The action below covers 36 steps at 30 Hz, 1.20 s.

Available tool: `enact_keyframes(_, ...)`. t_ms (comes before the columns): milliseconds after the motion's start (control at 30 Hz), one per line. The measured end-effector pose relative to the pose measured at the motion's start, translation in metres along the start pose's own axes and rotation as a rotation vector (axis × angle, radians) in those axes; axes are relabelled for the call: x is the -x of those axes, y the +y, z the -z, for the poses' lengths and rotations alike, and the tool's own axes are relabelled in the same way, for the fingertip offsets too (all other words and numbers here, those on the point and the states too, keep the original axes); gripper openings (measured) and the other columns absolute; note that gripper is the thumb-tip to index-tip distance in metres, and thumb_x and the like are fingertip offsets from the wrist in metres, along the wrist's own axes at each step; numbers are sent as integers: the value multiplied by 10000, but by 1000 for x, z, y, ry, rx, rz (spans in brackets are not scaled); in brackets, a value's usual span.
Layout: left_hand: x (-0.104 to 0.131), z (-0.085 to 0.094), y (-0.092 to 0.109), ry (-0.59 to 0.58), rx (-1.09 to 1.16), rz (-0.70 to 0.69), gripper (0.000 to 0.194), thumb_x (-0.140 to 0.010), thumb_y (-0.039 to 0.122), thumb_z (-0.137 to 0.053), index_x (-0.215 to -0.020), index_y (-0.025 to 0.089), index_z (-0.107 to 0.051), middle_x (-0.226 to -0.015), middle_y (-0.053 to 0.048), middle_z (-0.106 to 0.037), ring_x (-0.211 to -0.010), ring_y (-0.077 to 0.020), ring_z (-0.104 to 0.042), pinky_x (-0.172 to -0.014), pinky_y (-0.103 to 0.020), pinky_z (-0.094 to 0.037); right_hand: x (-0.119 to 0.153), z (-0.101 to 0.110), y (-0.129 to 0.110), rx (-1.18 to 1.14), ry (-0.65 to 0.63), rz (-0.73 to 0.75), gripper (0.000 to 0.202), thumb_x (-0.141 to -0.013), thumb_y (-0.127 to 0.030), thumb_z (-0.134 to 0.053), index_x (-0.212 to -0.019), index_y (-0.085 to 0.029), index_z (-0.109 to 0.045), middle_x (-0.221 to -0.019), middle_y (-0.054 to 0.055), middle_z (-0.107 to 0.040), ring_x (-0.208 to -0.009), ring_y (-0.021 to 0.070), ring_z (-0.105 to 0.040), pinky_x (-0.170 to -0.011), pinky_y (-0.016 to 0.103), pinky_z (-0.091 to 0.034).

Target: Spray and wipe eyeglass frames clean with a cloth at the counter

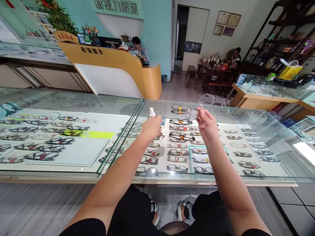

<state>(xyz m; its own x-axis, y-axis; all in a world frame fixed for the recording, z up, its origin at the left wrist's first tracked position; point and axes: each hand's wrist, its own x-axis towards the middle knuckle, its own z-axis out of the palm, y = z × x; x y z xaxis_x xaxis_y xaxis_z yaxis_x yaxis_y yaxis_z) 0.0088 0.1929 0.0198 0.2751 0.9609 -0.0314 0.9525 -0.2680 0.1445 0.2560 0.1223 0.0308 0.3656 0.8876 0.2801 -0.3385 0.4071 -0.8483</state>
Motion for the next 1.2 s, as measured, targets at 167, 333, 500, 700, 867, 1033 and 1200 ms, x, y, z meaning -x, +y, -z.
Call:
enact_keyframes(167, 1, 1, 4, 379, 151, -191, 304, -994, 149, -491, -1232, 197, -673, -1255, -159, -709, -1184, -342, -663, -978, -461, -526, 2, 0, -3, 134, -21, 70, 300, -822, -571, -889, -918, -293, -826, -1120, 28, -775, -940, 195, -626, -845, 351, -502)
enact_keyframes(333, 2, 0, 12, 811, 471, -507, 426, -1038, 399, -614, -1431, 234, -611, -1426, -147, -671, -1337, -334, -609, -1174, -516, -455, 6, 2, -15, 665, -84, 409, 240, -1016, -509, -687, -976, -311, -816, -1004, 45, -675, -1077, 268, -608, -998, 469, -470)
enact_keyframes(500, 1, 0, 13, 893, 541, -629, 819, -882, 693, -778, -1577, 341, -525, -1667, -139, -524, -1524, -382, -501, -1282, -573, -372, 11, 3, -18, 1159, -149, 635, 255, -1092, -417, -524, -1056, -292, -743, -1068, 79, -611, -1060, 303, -539, -988, 527, -431)
enact_keyframes(700, 1, 2, 16, 779, 606, -757, 735, -900, 705, -744, -1546, 382, -608, -1668, -99, -554, -1580, -379, -472, -1274, -579, -426, 15, 1, -14, 1409, -298, 666, 235, -1106, -351, -475, -1080, -265, -692, -1184, 107, -593, -1118, 330, -502, -917, 498, -394)
enact_keyframes(867, 6, 3, 19, 701, 657, -784, 580, -953, 603, -741, -1477, 360, -682, -1527, -71, -694, -1483, -306, -605, -1300, -533, -438, 16, 0, -15, 1450, -380, 676, 221, -1101, -318, -475, -1046, -248, -678, -1189, 109, -614, -1110, 327, -512, -910, 492, -394)
enact_keyframes(1033, 8, 2, 19, 696, 746, -659, 630, -849, 679, -813, -1361, 317, -760, -1477, -96, -729, -1433, -334, -643, -1273, -541, -470, 17, -1, -20, 1327, -272, 716, 213, -1072, -424, -567, -1185, -284, -680, -1213, 99, -630, -1169, 335, -555, -1008, 530, -425)
enact_keyframes(1200, 8, 0, 19, 820, 827, -498, 723, -781, 682, -876, -1369, 284, -746, -1430, -117, -748, -1372, -334, -672, -1189, -494, -535, 14, 1, -22, 1171, -71, 769, 488, -976, -500, -687, -1400, -295, -560, -1341, 130, -613, -1290, 366, -569, -1135, 603, -432)
